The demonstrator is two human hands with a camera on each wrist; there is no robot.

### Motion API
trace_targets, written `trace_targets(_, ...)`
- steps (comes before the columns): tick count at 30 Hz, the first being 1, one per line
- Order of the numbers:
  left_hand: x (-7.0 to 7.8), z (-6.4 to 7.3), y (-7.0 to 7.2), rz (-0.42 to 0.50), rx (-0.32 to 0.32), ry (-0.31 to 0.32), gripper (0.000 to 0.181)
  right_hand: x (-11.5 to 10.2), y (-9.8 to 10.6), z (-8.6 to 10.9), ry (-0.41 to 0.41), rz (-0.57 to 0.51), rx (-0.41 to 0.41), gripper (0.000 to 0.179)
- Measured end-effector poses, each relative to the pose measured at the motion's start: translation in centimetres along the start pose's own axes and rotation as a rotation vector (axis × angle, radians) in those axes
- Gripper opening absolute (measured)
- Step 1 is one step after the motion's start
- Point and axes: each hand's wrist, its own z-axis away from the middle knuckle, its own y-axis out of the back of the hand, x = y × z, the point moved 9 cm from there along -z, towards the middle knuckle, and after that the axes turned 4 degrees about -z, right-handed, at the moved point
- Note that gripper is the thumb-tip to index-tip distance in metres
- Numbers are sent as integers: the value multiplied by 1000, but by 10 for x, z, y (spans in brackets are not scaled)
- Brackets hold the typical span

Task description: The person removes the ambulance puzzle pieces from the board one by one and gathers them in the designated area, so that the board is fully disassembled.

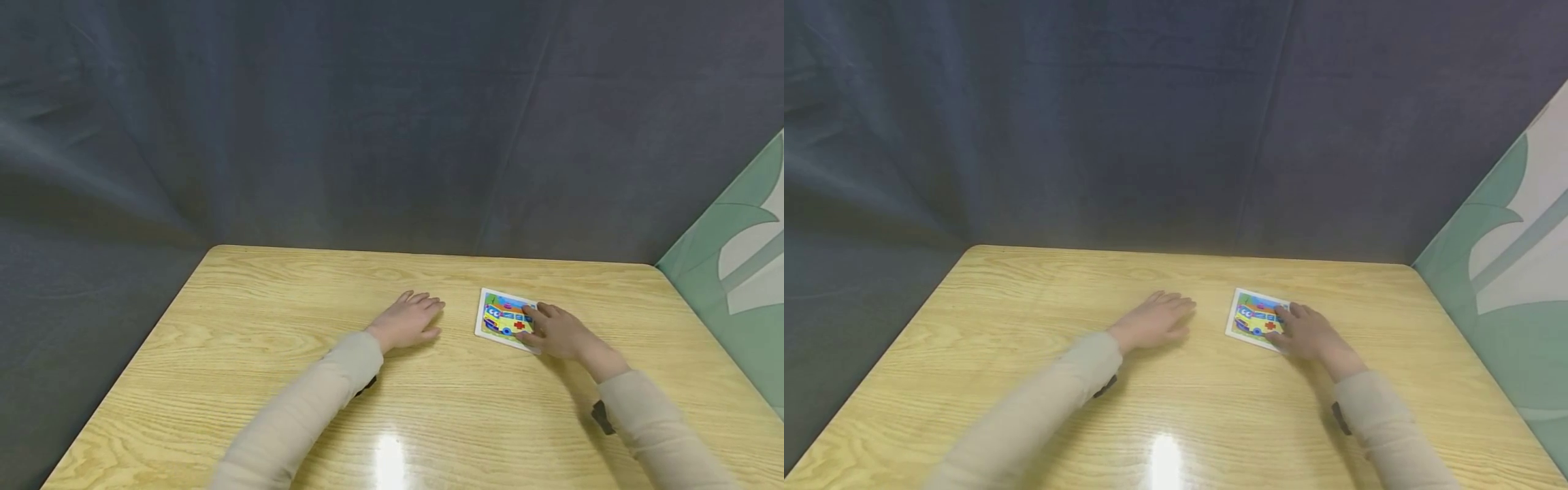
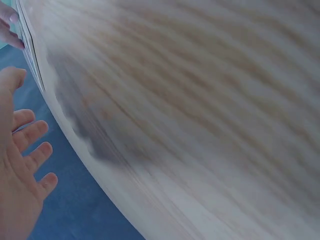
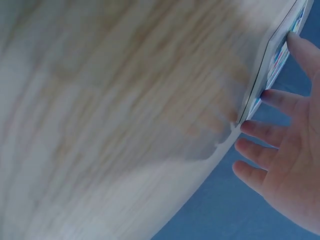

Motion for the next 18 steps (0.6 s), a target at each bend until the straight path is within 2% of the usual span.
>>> trace_targets(10, 19, -15, 0, -30, 0, -18, 55, -11, -3, -5, 14, -28, -10, 76)
trace_targets(18, 32, -19, -3, -37, -17, -47, 53, -22, -7, -11, 16, -23, -15, 78)
